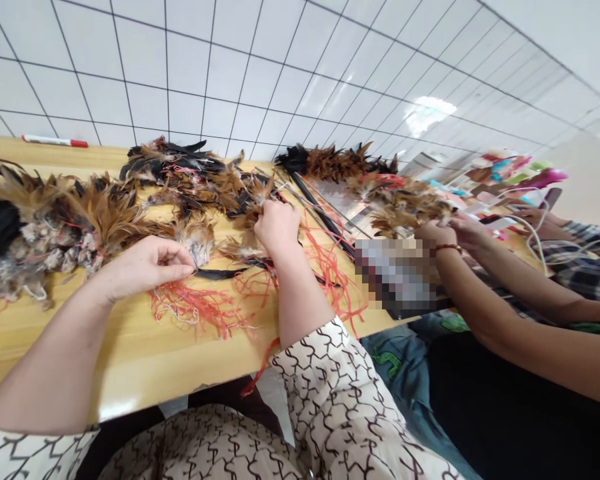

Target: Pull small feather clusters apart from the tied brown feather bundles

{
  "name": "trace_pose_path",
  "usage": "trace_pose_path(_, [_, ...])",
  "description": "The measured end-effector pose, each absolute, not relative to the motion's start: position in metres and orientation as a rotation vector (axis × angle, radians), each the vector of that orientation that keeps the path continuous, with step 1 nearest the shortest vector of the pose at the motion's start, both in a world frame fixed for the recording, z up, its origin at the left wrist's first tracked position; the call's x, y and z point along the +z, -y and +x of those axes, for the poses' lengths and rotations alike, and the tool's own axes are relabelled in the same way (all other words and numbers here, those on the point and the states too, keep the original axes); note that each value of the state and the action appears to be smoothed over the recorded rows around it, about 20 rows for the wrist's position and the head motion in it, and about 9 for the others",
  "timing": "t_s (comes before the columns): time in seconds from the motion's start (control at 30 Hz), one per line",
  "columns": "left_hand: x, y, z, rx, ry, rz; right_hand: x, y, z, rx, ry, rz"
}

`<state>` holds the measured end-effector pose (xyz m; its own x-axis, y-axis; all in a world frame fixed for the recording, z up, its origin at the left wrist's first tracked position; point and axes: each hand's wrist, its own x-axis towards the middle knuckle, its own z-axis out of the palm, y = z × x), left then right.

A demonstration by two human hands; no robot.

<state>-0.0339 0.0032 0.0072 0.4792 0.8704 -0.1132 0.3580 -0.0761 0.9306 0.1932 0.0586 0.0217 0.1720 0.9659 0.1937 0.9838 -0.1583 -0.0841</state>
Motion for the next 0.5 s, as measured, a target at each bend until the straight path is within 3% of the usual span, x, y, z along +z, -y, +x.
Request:
trace_pose_path(0.27, [0.015,-0.003,-0.026,0.872,-1.18,1.454,0.014,-0.068,0.186,0.77,1.239,-1.302])
trace_pose_path(0.5, [0.008,-0.006,-0.019,1.045,-1.195,1.35,0.01,-0.052,0.158,1.274,1.06,-1.123])
